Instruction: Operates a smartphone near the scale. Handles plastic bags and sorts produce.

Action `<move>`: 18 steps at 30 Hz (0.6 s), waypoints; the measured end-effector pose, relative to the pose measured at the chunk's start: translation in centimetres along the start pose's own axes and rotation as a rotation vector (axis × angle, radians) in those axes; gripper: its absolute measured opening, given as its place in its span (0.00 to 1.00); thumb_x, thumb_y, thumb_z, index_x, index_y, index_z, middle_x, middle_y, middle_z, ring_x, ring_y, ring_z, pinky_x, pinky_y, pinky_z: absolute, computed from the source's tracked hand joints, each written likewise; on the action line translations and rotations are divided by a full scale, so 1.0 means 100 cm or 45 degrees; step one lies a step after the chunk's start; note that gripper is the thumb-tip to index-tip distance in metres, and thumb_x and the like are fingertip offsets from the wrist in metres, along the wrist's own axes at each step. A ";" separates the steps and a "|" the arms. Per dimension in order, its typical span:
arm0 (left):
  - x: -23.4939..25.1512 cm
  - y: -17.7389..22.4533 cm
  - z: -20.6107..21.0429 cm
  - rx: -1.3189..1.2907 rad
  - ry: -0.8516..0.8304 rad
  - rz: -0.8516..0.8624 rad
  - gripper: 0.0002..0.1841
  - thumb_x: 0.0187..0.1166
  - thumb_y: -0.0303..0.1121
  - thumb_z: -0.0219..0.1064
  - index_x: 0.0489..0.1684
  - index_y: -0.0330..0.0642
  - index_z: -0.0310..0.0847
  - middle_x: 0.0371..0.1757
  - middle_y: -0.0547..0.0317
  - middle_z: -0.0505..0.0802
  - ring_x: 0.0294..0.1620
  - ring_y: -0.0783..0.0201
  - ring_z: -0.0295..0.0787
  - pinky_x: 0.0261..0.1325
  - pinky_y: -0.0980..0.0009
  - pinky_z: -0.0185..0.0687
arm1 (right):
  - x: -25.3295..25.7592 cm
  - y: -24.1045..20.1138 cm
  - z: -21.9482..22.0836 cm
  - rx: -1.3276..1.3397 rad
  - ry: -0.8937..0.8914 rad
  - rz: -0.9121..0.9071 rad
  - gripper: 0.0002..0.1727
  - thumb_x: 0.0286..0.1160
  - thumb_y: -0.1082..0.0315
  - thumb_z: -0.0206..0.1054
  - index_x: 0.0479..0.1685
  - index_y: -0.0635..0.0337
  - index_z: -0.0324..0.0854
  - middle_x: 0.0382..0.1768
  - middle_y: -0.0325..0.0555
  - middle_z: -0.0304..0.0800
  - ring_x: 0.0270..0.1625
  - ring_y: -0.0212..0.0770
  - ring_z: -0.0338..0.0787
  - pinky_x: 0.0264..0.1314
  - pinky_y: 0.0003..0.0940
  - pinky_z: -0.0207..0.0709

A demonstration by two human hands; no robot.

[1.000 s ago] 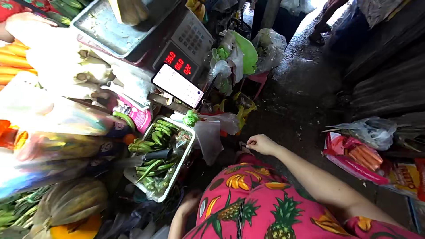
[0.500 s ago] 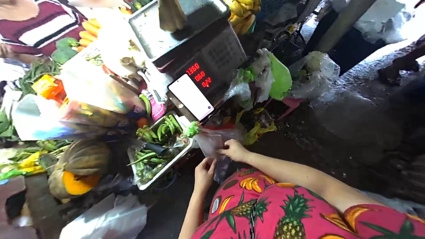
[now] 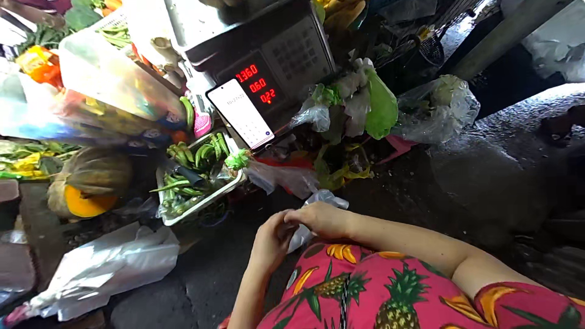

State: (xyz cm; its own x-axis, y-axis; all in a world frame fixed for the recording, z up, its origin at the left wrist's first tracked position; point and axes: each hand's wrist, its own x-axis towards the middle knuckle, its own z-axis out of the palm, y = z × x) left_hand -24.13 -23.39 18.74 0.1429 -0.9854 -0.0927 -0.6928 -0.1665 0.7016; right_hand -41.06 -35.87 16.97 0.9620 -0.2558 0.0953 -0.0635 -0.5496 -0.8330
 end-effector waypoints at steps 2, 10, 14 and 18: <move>0.008 0.004 -0.011 -0.293 -0.058 -0.163 0.09 0.76 0.34 0.72 0.45 0.40 0.92 0.37 0.64 0.96 0.37 0.75 0.93 0.48 0.72 0.91 | 0.004 -0.002 -0.018 0.106 0.115 0.132 0.12 0.81 0.75 0.62 0.57 0.63 0.86 0.44 0.56 0.94 0.48 0.54 0.95 0.55 0.56 0.86; 0.013 0.010 -0.022 -1.814 0.359 -0.187 0.27 0.56 0.64 0.78 0.45 0.55 0.93 0.47 0.66 0.96 0.51 0.68 0.92 0.57 0.65 0.88 | 0.037 0.020 -0.082 0.066 0.308 0.112 0.15 0.83 0.60 0.64 0.34 0.58 0.91 0.32 0.42 0.91 0.42 0.39 0.89 0.51 0.45 0.82; 0.023 0.026 -0.017 -1.635 0.140 -0.409 0.19 0.88 0.42 0.58 0.66 0.37 0.78 0.49 0.58 0.94 0.50 0.65 0.93 0.59 0.63 0.89 | 0.067 0.017 -0.096 -0.266 0.179 0.117 0.14 0.82 0.60 0.65 0.37 0.59 0.93 0.38 0.49 0.91 0.50 0.51 0.89 0.59 0.58 0.77; 0.047 0.037 -0.026 -1.798 0.263 -0.706 0.22 0.97 0.38 0.39 0.71 0.32 0.74 0.50 0.49 0.94 0.48 0.60 0.94 0.54 0.62 0.92 | 0.078 -0.012 -0.066 -0.629 0.589 0.200 0.31 0.85 0.48 0.62 0.78 0.60 0.77 0.75 0.59 0.81 0.79 0.60 0.78 0.84 0.66 0.61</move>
State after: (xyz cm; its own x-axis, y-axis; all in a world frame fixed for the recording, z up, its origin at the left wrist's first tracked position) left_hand -24.21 -28.49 22.70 0.3244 -0.7706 -0.5486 0.6798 -0.2134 0.7017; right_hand -35.25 -42.44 22.25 0.7265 -0.6144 0.3078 -0.4117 -0.7478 -0.5209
